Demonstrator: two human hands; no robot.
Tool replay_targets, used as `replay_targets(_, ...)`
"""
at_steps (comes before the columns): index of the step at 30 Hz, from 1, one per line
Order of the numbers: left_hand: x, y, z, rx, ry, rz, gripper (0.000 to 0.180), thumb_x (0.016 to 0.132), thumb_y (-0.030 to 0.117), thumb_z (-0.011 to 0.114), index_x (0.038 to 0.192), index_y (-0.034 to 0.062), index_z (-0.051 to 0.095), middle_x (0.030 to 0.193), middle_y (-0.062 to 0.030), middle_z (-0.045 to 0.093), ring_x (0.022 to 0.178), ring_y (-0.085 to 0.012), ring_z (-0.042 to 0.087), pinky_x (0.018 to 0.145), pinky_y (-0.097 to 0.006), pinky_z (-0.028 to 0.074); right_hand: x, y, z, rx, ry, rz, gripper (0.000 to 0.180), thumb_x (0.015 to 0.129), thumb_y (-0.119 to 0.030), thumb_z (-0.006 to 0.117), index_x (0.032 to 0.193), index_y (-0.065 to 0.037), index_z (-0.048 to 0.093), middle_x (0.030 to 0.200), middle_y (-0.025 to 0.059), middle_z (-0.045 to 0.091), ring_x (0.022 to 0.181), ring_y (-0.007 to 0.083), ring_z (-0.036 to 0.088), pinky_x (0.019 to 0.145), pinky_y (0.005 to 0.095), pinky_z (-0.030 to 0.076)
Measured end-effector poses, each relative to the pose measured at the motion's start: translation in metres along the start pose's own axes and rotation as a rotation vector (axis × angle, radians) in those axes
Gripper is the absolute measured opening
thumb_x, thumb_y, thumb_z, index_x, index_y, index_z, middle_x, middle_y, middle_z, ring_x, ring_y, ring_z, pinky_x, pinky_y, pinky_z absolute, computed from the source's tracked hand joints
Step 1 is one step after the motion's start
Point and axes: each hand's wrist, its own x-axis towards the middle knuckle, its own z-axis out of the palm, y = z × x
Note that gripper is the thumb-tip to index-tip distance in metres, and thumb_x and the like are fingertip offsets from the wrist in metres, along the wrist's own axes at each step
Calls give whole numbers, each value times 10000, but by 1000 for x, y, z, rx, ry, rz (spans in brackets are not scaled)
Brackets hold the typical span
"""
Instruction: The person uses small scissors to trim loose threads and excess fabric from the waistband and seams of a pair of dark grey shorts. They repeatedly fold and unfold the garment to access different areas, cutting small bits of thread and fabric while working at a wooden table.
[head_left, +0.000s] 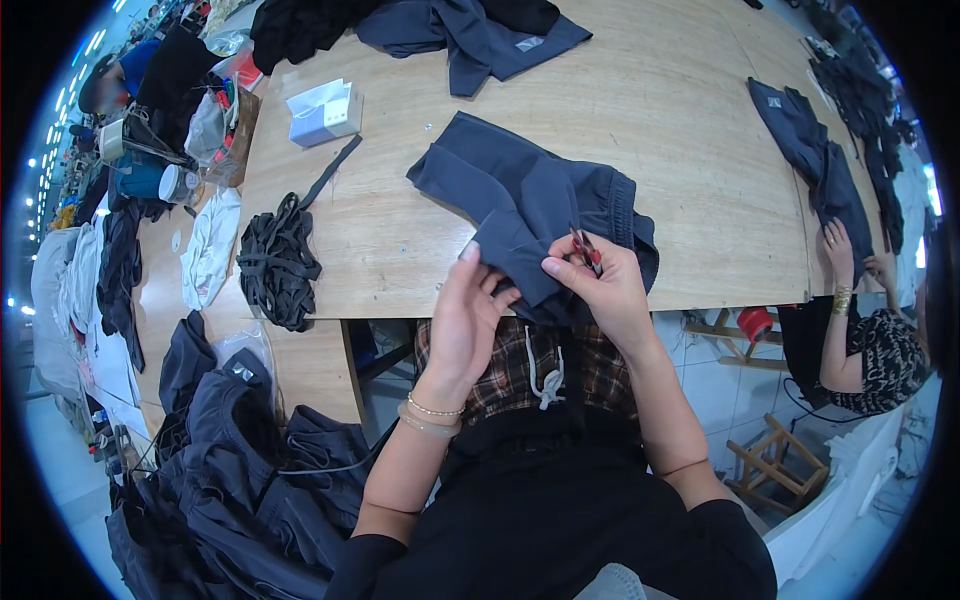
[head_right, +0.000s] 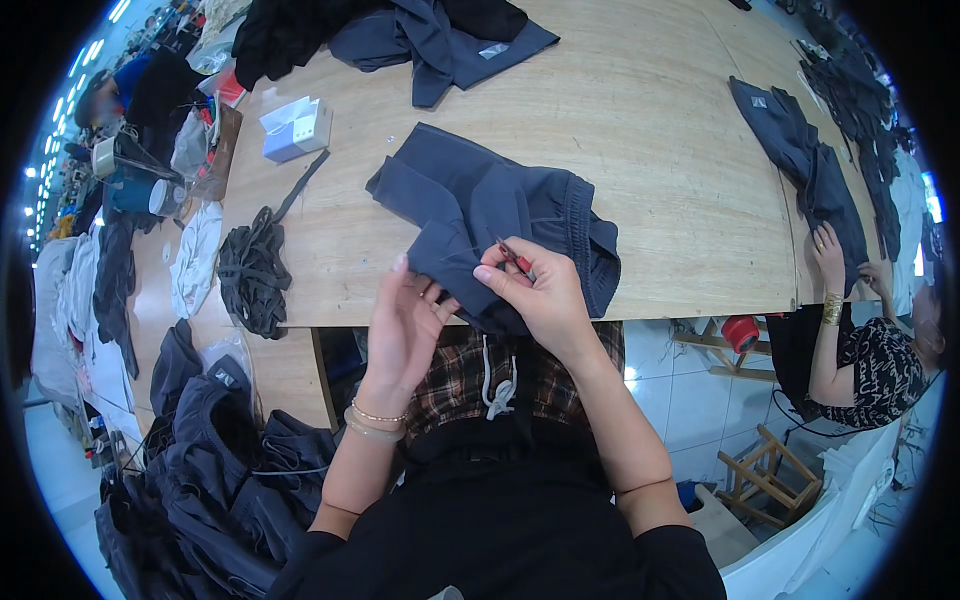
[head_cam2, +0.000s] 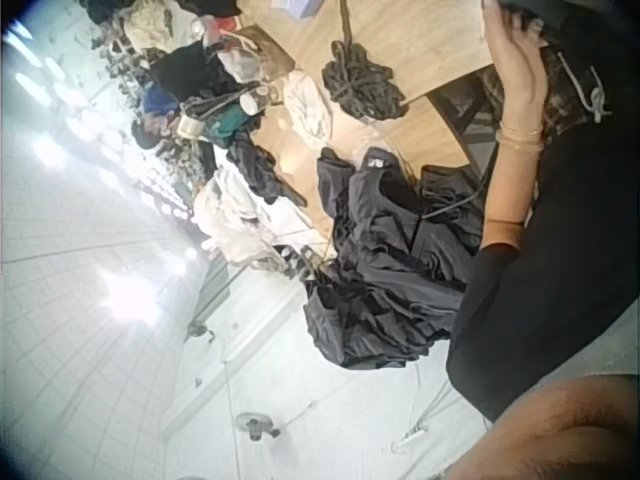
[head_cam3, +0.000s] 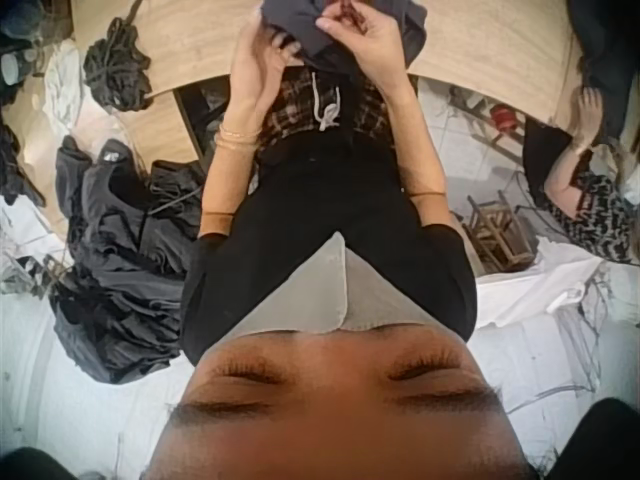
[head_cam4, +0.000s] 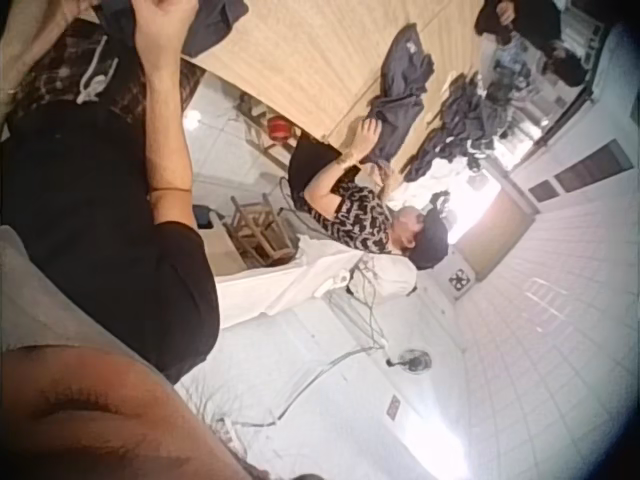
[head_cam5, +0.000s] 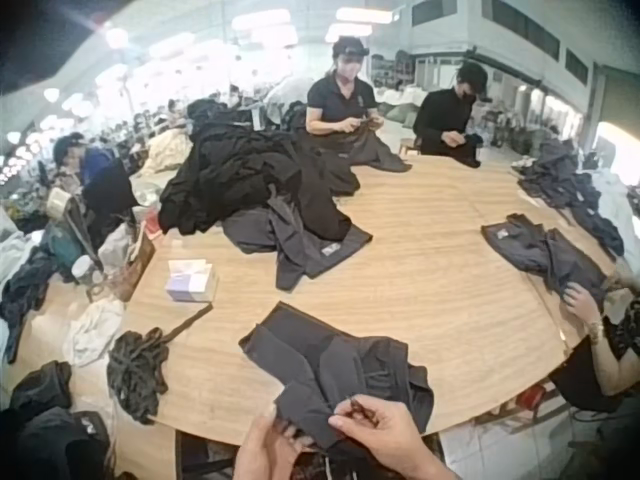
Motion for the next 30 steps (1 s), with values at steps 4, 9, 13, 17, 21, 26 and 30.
replay_targets(4, -2, 10, 4, -41, 91, -15, 207, 1025, 207, 580, 1138, 44, 637, 1101, -50, 673, 994, -130, 621, 801, -287, 516, -1, 1, -2, -64, -8, 1, 138, 885, -123, 755, 918, -11, 682, 684, -87, 435, 636, 19, 332, 575, 202, 288)
replay_targets(9, -6, 17, 18, -61, 106, 51, 176, 1012, 103, 594, 1090, -37, 667, 1004, -106, 720, 869, -153, 715, 805, -278, 610, 2, 2, -5, -90, 82, -65, 157, 889, -121, 752, 997, -26, 689, 778, -63, 538, 673, 20, 386, 595, 196, 335)
replay_targets(13, -6, 19, 18, -21, 64, 74, 176, 1006, 92, 599, 1062, -58, 673, 987, -122, 721, 865, -167, 720, 891, -325, 613, 3, -27, -4, -170, 31, -248, 236, 852, -25, 749, 1080, -15, 689, 883, 1, 656, 768, 56, 559, 689, 213, 465)
replay_targets(17, -4, 19, 22, -1, 59, 60, 178, 1008, 97, 600, 1060, -56, 675, 977, -115, 721, 854, -160, 718, 860, -318, 621, 11, -21, -2, -167, -98, -312, 241, 831, 50, 725, 1065, 5, 691, 882, 43, 681, 829, 111, 647, 754, 250, 519)
replay_targets(21, -3, 17, 18, 23, 62, 70, 179, 1010, 107, 599, 1063, -47, 675, 963, -98, 718, 842, -152, 717, 845, -318, 626, 14, -25, -5, -285, -66, -398, 145, 856, 51, 698, 996, 22, 675, 839, 49, 667, 753, 117, 621, 714, 243, 498)
replay_targets(26, -3, 19, 18, 23, 67, 75, 171, 1010, 107, 600, 1071, -34, 676, 957, -84, 715, 839, -149, 718, 844, -318, 627, 17, -26, -9, -43, 75, -216, 56, 882, -44, 720, 871, -27, 668, 801, -23, 597, 737, 39, 480, 641, 217, 377)
replay_targets(30, -3, 18, 25, 22, 76, 81, 165, 1006, 102, 608, 1063, -35, 680, 950, -84, 714, 824, -139, 711, 834, -314, 628, 20, -26, -12, -188, -101, -129, 180, 876, -148, 760, 926, 4, 678, 755, 2, 607, 705, 65, 488, 633, 226, 418)
